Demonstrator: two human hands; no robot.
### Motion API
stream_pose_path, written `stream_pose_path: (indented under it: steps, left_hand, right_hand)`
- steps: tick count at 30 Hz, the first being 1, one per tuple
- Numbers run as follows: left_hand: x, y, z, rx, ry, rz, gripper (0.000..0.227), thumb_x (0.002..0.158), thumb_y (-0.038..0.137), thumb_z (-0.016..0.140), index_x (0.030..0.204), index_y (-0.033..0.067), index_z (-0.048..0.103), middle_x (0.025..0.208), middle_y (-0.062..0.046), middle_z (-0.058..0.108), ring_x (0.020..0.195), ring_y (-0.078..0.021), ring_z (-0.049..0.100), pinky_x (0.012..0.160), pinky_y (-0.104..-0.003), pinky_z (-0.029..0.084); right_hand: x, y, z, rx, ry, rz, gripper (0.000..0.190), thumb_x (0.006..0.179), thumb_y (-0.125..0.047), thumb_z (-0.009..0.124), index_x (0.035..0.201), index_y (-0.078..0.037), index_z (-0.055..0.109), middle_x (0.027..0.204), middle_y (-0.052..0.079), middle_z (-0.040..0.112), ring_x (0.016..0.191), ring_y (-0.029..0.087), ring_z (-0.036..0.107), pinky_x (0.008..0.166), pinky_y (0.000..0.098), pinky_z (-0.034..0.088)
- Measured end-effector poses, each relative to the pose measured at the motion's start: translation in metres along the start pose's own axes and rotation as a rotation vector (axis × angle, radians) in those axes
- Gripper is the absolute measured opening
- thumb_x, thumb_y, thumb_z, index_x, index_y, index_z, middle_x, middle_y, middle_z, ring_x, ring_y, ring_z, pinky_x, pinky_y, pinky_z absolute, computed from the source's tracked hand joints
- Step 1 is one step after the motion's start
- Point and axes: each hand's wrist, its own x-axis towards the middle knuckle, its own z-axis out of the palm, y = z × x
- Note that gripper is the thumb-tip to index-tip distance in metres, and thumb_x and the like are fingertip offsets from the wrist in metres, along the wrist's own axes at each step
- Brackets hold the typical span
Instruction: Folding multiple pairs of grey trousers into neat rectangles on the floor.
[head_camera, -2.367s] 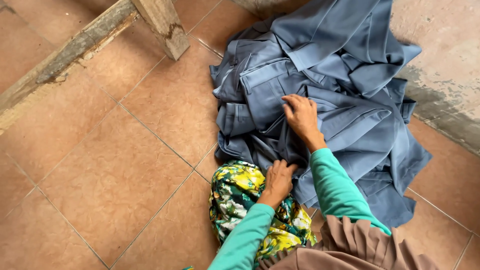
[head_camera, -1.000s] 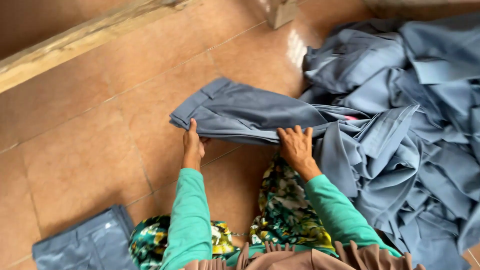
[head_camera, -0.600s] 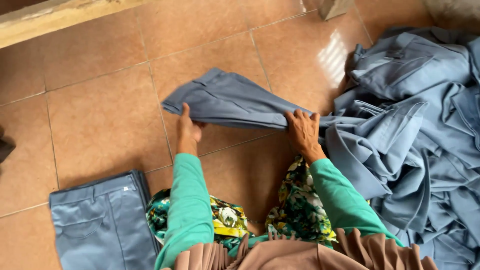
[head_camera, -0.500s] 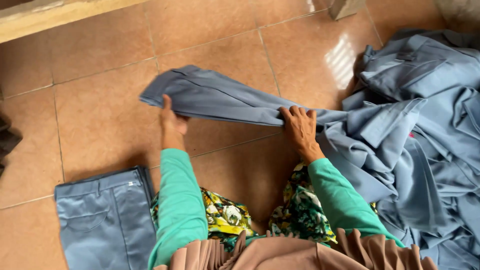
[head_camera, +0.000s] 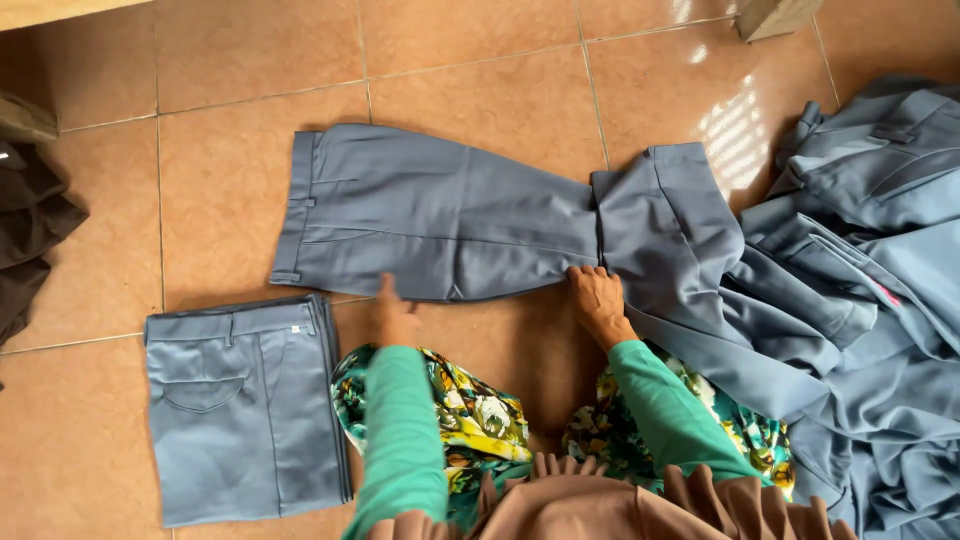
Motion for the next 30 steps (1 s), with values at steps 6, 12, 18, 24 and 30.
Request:
stream_pose_path:
  steps: [6, 12, 18, 24, 30]
  left_hand:
    - [-0.077, -0.117, 0.068, -0.028, -0.538, -0.315, 0.086, 0.087, 0.052, 0.081, 0.150, 0.0102, 0.040, 0.154, -0.023, 0.035, 0.151, -0.0434, 0.026, 0.122, -0.062, 0.026]
    - [-0.140, -0.040, 0.093, -0.145, -0.466, -0.255, 0.104, 0.091, 0.063, 0.070, 0.162, 0.0131, 0.012, 0.165, -0.032, 0.011, 0.155, -0.0426, 0.012, 0.125, -0.061, 0.009]
    - [-0.033, 0.058, 0.047, -0.146, -0.206, 0.043, 0.119, 0.090, 0.068, 0.068, 0.160, -0.0037, 0.005, 0.159, -0.042, 0.008, 0.150, -0.0473, 0.013, 0.120, -0.066, 0.006]
    - [-0.008, 0.131, -0.022, -0.046, 0.002, 0.279, 0.105, 0.094, 0.070, 0.061, 0.159, 0.0039, 0.010, 0.164, -0.029, 0.021, 0.150, -0.0395, 0.032, 0.119, -0.060, 0.034]
    - [0.003, 0.089, -0.020, 0.032, -0.016, 0.159, 0.097, 0.099, 0.060, 0.061, 0.157, -0.0053, 0.018, 0.155, -0.038, 0.027, 0.142, -0.0529, 0.036, 0.109, -0.071, 0.038]
  right_hand:
    - [-0.004, -0.021, -0.035, 0.130, 0.344, -0.083, 0.019, 0.091, -0.026, 0.055, 0.106, -0.022, 0.066, 0.091, 0.005, 0.069, 0.090, 0.027, 0.071, 0.068, 0.0412, 0.056]
    - [-0.021, -0.030, -0.057, 0.127, -0.196, 0.079, 0.057, 0.094, -0.014, 0.054, 0.146, -0.033, 0.043, 0.131, 0.003, 0.060, 0.124, 0.029, 0.056, 0.091, 0.0625, 0.050]
    - [-0.029, -0.019, -0.094, 0.092, -0.287, 0.091, 0.080, 0.090, -0.006, 0.056, 0.162, -0.027, 0.028, 0.163, 0.008, 0.036, 0.147, 0.028, 0.036, 0.104, 0.0685, 0.041]
    - [-0.023, -0.008, -0.082, 0.036, -0.300, 0.109, 0.059, 0.101, -0.034, 0.052, 0.157, -0.040, 0.035, 0.167, -0.002, 0.031, 0.148, 0.026, 0.035, 0.106, 0.0705, 0.034]
    - [-0.014, 0.001, -0.061, 0.093, -0.242, 0.130, 0.047, 0.105, -0.032, 0.039, 0.151, -0.036, 0.048, 0.162, -0.001, 0.040, 0.148, 0.028, 0.036, 0.107, 0.0685, 0.035]
